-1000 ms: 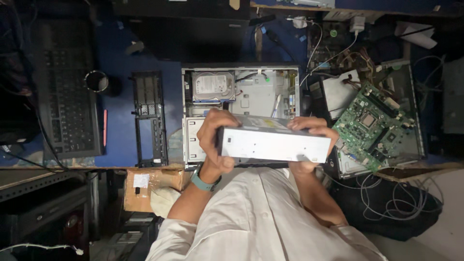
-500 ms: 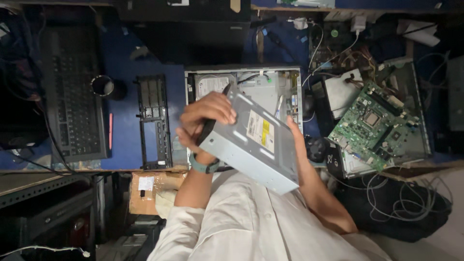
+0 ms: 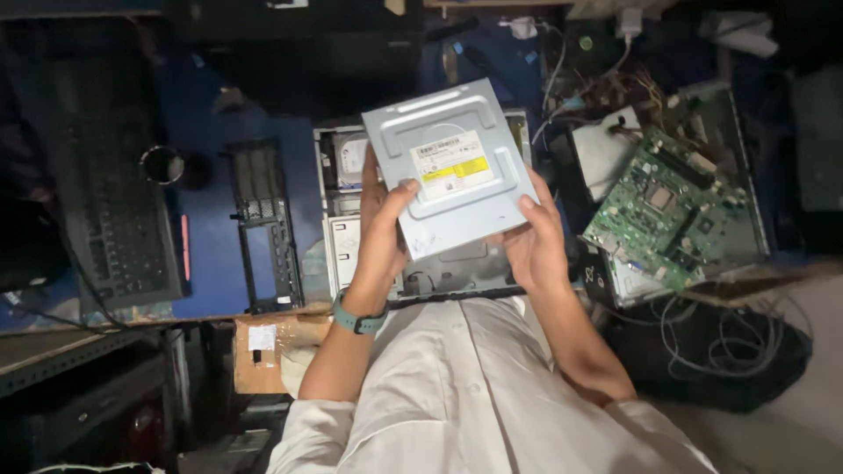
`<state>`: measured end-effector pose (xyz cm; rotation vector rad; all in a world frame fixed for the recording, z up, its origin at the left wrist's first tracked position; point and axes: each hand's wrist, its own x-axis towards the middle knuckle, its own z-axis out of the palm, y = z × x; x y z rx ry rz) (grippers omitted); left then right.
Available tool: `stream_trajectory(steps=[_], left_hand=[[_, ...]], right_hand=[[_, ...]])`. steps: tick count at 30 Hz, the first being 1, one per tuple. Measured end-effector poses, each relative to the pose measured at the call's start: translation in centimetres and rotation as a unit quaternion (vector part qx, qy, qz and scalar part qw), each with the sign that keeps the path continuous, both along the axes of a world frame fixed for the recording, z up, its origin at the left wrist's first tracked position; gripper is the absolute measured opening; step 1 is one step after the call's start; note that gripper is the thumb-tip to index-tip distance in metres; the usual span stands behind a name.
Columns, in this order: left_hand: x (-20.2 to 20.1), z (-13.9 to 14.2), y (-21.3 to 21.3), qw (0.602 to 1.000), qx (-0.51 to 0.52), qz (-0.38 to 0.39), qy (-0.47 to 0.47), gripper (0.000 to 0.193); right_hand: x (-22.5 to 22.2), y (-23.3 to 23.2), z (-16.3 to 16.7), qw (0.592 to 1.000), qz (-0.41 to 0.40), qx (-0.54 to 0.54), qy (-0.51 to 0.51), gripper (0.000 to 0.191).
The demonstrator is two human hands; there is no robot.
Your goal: The person works on an open desktop computer case on a workbench. They remove a hard drive from a blue mounting caddy, fit the hard drive into the case's drive bay, unscrew and pull out an optical disc drive, and continue handling components and cables inside the case.
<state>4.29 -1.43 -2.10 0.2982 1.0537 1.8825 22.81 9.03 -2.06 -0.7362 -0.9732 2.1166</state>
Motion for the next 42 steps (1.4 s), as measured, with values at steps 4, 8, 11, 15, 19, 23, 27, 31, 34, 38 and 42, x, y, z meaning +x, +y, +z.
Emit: stream_trajectory(steps=[4, 8, 11, 15, 19, 23, 27, 31, 34, 38, 42], left_hand=[[-0.8, -0.1, 0.8, 0.994, 0.009, -0.02, -0.105, 0.085], [-1.6, -0.9, 0.8, 0.978, 0.007, -0.074, -0.194, 0.063], [-2.1, -1.8, 0.4, 0.95, -0.017, -0.113, -0.292, 0.049], [-2.5, -2.7, 0.3, 0.948, -0.006, -0.115, -0.297, 0.045], [-2.7, -2.9, 0.1, 0.942, -0.003, -0.117, -0.314, 0.05], [-2.8, -2.8, 0.0, 0.956, 0.003, -0.101, -0.274, 0.05], [-2.7, -2.6, 0.2, 0.956, -0.01, -0.103, -0.276, 0.055], [-2.5, -2.0, 0.1, 0.982, -0.019, -0.083, -0.17, 0.077], [-2.7, -1.7, -0.6, 0.997, 0.007, -0.077, 0.021, 0.099], [-2.2, -1.5, -1.9, 0.974, 0.005, -0.051, 0.222, 0.086], [-1.2, -1.7, -2.6, 0.962, -0.046, -0.017, 0.267, 0.068]], right_hand=[[0.3, 0.3, 1.5, 0.998, 0.053, 0.01, -0.011, 0.065], [1.2, 0.5, 2.0, 0.998, 0.063, 0.007, -0.018, 0.059], [1.9, 0.4, 2.0, 0.995, 0.089, 0.033, -0.024, 0.056], [1.8, -0.1, 1.4, 0.992, 0.091, 0.072, -0.048, 0.059], [1.8, -0.3, 1.3, 0.99, 0.08, 0.104, -0.057, 0.063], [1.8, -0.2, 1.3, 0.992, 0.076, 0.097, 0.013, 0.067], [1.4, -0.6, 0.3, 0.973, 0.058, 0.201, -0.099, 0.07], [1.8, -0.3, -0.6, 0.97, 0.058, 0.214, -0.104, 0.071], [2.7, 0.9, -1.0, 0.993, 0.092, 0.069, 0.004, 0.066], [2.5, 1.0, -2.2, 0.971, 0.088, 0.179, -0.133, 0.058], [1.7, 0.4, -3.1, 0.959, 0.077, 0.225, -0.153, 0.055]])
